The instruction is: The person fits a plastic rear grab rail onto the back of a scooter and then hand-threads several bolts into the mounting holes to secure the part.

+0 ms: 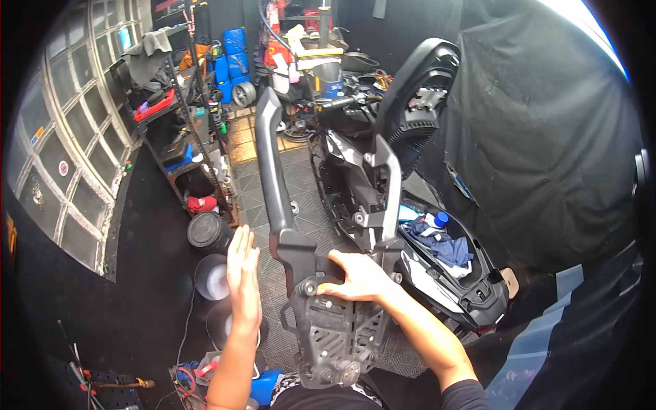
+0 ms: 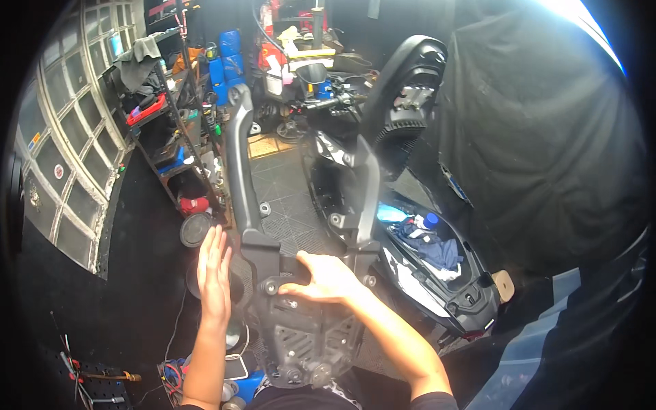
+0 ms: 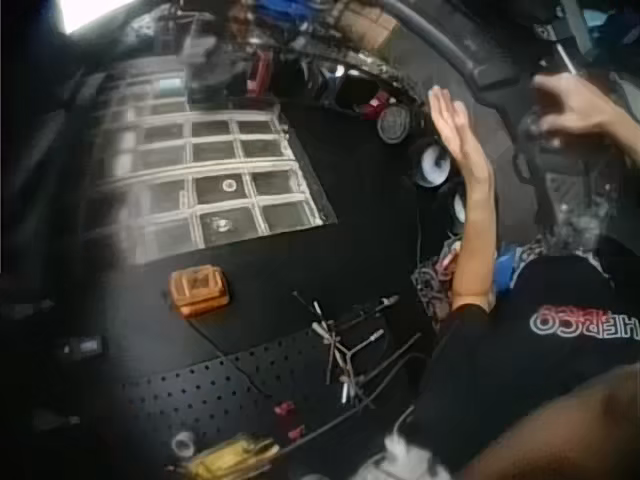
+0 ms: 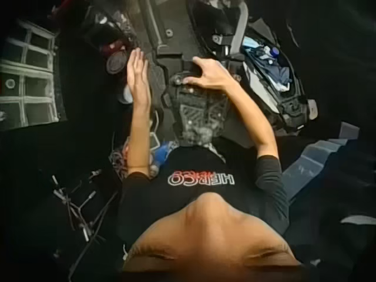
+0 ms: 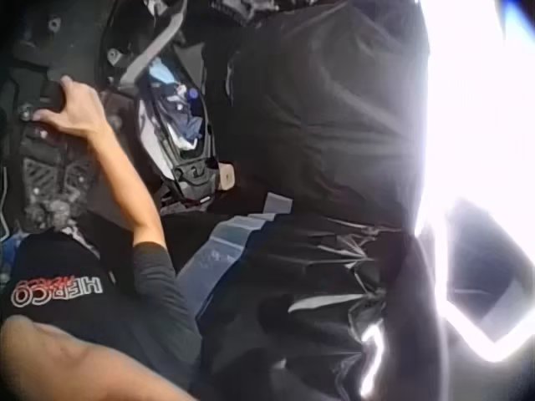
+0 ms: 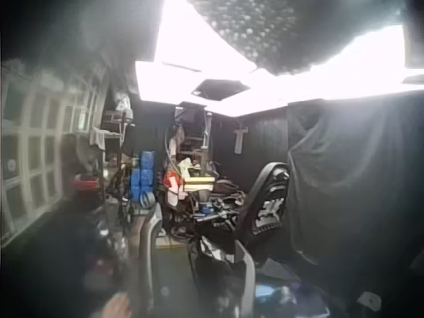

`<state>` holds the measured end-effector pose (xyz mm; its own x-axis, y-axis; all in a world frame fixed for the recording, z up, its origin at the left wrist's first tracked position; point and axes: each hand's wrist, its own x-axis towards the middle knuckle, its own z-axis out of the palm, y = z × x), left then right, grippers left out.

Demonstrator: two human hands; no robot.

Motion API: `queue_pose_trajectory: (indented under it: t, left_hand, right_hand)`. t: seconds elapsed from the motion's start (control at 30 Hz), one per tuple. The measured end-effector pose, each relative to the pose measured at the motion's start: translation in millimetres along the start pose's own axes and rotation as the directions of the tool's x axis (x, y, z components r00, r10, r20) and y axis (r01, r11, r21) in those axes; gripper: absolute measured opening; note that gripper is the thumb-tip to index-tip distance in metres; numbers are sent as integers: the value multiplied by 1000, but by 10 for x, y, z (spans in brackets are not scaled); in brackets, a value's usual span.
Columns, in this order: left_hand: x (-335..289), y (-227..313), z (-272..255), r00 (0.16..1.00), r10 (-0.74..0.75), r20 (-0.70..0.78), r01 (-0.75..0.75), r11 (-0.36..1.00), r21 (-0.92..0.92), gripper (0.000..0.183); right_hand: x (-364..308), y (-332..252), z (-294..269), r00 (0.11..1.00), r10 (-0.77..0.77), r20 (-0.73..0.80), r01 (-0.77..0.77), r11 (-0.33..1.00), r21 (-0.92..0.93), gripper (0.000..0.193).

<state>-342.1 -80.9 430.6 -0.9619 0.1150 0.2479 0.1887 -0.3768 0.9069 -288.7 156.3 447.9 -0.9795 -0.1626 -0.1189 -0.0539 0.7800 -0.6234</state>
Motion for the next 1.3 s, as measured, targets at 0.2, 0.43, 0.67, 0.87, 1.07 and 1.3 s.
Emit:
queue_pose_trajectory:
  t: [0.2, 0.43, 0.67, 0.87, 1.07, 1.3]
  left_hand:
    - [423, -19, 498, 957, -153, 245, 219, 939, -267, 64]
    - [267, -416, 1157, 735, -523, 431, 669, 457, -587, 24]
    - [-577, -968, 1682, 610, -450, 652, 777, 177, -605, 18]
    - [-1154, -968, 2389, 309, -515, 799, 912, -78, -402, 21]
    - [-1434, -926, 2752, 96, -483, 870, 961, -183, -207, 27]
    - [-1264, -1334, 3221, -162, -432, 887, 914, -405, -31, 23]
  right_hand:
    - [-522, 329, -107, 928, -318, -192, 248, 915, -318, 79]
    - [-1582, 647, -461, 994, -112, -21, 88, 873, -480, 87]
    - [-2734, 820, -438, 999, -6, -32, -10, 886, -463, 89]
    - [-3692, 357, -546, 958, 282, -57, -279, 859, -429, 86]
    - [-4104, 68, -544, 896, 443, -18, -432, 864, -259, 78]
    - [-3946, 21, -895, 727, 684, 63, -649, 714, -265, 85]
